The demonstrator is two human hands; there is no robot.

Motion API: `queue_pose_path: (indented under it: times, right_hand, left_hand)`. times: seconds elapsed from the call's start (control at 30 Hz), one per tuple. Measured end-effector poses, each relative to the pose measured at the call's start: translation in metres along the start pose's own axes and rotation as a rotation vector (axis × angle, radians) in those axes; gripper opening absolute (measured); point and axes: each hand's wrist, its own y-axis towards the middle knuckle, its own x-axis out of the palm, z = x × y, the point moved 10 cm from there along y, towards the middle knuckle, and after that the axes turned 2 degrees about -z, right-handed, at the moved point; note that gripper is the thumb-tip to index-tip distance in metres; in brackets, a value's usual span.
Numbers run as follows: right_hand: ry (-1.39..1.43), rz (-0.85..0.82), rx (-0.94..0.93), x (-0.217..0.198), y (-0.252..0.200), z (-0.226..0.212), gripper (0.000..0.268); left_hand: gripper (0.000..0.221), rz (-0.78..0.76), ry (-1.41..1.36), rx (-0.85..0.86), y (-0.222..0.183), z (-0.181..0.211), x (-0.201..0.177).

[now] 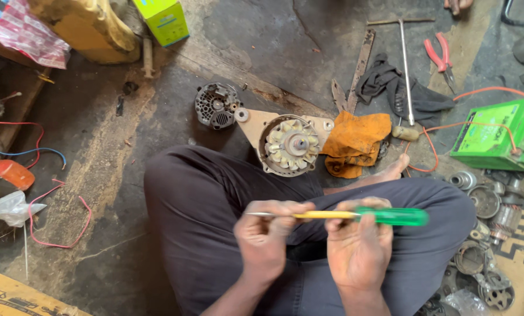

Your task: The person sits on the floor and cleans a disassembled electrical component with a cloth. They then use a screwdriver to adjust internal parts of the component while holding it in their lap.

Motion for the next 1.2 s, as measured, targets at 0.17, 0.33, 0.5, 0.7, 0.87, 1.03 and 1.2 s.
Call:
queue_pose_path:
  times: [0.17, 0.33, 0.5, 0.7, 0.87, 1.03, 1.2]
  right_hand:
    - [-0.183, -0.401, -0.184, 0.045, 0.008, -0.032, 0.013]
    - [-0.389, -0.359, -0.452, 0.064, 0.061, -0.118, 0.023]
    - [-0.697, -0.418, -0.532, 0.102, 0.081, -0.112, 0.029]
    - [-0.961, -0.423, -0.429, 0.115, 0.097, -0.055, 0.026]
    - [-0.958, -0.421, -0.431, 0.104, 0.109, -0.043, 0.025]
    - [-1.015, -0.474, -0.462, 0.099, 0.112, -0.038, 0.024]
    - [-0.879, -0.483, -0.483, 0.096, 0.109, -0.042, 0.023]
  left_hand:
    - [0.026, -0.251, 0.294, 0.092, 0.01, 0.035, 0.047]
    - [0.043, -0.21, 0.714, 0.227, 0.074, 0.095, 0.029]
    - [0.087, -0.476, 0.975, 0.463, 0.134, 0.102, 0.042]
    - [0.105, -0.548, 1.256, 0.374, 0.127, 0.054, 0.037]
    - [0.097, -0.574, 1.264, 0.382, 0.13, 0.042, 0.033]
    - [0.09, -0.568, 1.251, 0.383, 0.131, 0.037, 0.032]
    - [0.085, -0.558, 1.24, 0.375, 0.133, 0.033, 0.034]
